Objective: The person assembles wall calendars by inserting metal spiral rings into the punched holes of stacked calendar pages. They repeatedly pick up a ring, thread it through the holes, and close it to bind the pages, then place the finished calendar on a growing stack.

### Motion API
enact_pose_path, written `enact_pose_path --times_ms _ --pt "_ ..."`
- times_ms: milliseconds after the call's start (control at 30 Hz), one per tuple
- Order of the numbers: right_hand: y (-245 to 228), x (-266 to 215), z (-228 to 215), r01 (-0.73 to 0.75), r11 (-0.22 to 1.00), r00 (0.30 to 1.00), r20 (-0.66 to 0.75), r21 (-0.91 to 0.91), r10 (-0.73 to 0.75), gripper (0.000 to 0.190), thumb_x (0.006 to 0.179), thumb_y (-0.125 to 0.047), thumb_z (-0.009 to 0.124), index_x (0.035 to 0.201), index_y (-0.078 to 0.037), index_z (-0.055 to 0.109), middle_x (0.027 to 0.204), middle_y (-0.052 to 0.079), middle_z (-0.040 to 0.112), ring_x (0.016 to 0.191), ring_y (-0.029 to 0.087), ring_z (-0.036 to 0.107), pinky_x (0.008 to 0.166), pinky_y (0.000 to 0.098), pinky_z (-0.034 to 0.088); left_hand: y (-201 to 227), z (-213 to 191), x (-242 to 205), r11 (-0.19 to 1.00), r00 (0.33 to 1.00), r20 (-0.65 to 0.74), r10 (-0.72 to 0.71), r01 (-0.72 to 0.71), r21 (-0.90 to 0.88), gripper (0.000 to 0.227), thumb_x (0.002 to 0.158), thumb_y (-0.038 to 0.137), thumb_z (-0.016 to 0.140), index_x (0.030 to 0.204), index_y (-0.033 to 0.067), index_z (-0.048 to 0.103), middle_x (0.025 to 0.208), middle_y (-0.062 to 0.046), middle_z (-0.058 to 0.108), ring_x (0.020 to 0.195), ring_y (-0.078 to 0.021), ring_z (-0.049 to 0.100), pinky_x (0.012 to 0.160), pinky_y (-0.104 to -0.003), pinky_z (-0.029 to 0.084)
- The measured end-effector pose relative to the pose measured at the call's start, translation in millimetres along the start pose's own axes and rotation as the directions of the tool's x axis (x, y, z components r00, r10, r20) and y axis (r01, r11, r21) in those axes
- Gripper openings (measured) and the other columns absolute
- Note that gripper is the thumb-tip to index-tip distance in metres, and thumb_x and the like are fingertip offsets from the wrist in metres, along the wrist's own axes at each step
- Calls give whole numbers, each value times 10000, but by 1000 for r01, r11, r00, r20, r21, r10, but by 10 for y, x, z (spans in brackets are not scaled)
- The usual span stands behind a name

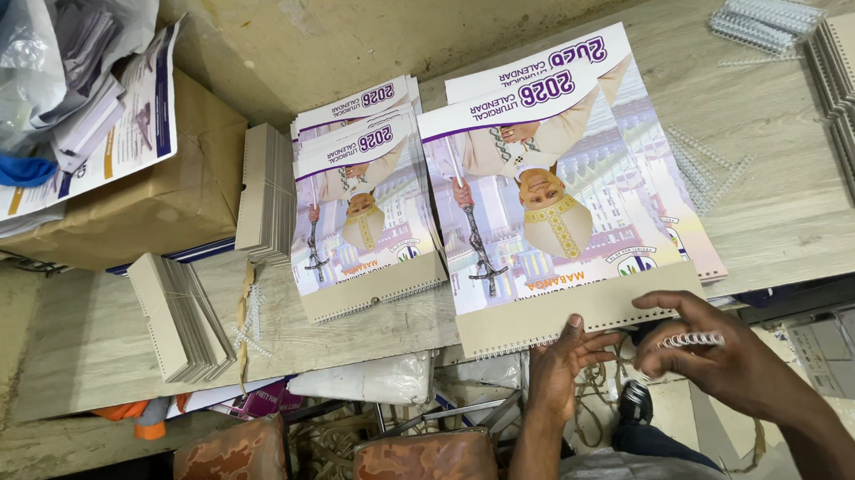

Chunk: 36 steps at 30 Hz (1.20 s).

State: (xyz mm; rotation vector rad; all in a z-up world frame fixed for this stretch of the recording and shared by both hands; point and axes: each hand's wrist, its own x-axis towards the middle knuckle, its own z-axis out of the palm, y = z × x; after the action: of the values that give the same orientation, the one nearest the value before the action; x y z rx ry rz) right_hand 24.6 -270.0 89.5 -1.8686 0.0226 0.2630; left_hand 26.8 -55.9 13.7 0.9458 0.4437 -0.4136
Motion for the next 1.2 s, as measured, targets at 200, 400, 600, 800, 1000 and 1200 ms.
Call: enact_pose_path --times_ms 200,400,600,800,1000,1200 --pt "-262 159 -127 126 880 968 252 -457 -8 409 1012 -462 548 1377 -335 681 1140 -89 796 921 145 720 858 296 532 -31 -6 11 998 999 7 44 -44 -36 446 933 396 812 944 -39 715 1063 -338 797 944 -395 819 879 -443 660" --pt "-141 407 -82 385 712 899 415 -587 -144 283 996 -506 588 1182 -395 770 863 -126 759 749 140 747 665 354 517 -71 -43 42 1000 999 15 31 -31 -2 409 917 454 823 843 76 685 978 -198 796 921 -363 826 941 -469 646" --pt "-39 522 11 362 666 918 372 -652 -135 229 973 -474 645 1069 -372 826 940 -181 865 823 131 778 707 352 515 -26 -3 4 1000 999 -21 25 -25 12 485 911 449 812 905 -27 718 1053 -328 801 899 -383 820 939 -472 651" --pt "-42 356 166 372 385 890 207 -845 -406 266 951 -574 681 965 -312 723 939 -42 761 885 272 712 773 430 495 -58 9 4 999 997 -71 26 -24 32 272 826 204 922 893 -42 827 1041 -259 828 858 -340 836 974 -459 683" --pt "0 -15 377 -173 888 972 71 -426 223 634 890 -631 698 517 -119 654 503 1 594 510 133 508 568 313 355 105 115 -123 961 979 -185 -92 136 241 348 824 422 874 976 111 850 1053 -103 869 1294 -269 784 1325 -548 343" --pt "1081 256 747 -142 678 967 -46 721 252 323 1013 -261 753 829 -10 667 770 267 767 682 347 711 657 480 547 201 252 -195 965 958 -276 72 4 263 229 829 279 896 821 53 862 932 -120 829 939 -196 772 924 -352 602"
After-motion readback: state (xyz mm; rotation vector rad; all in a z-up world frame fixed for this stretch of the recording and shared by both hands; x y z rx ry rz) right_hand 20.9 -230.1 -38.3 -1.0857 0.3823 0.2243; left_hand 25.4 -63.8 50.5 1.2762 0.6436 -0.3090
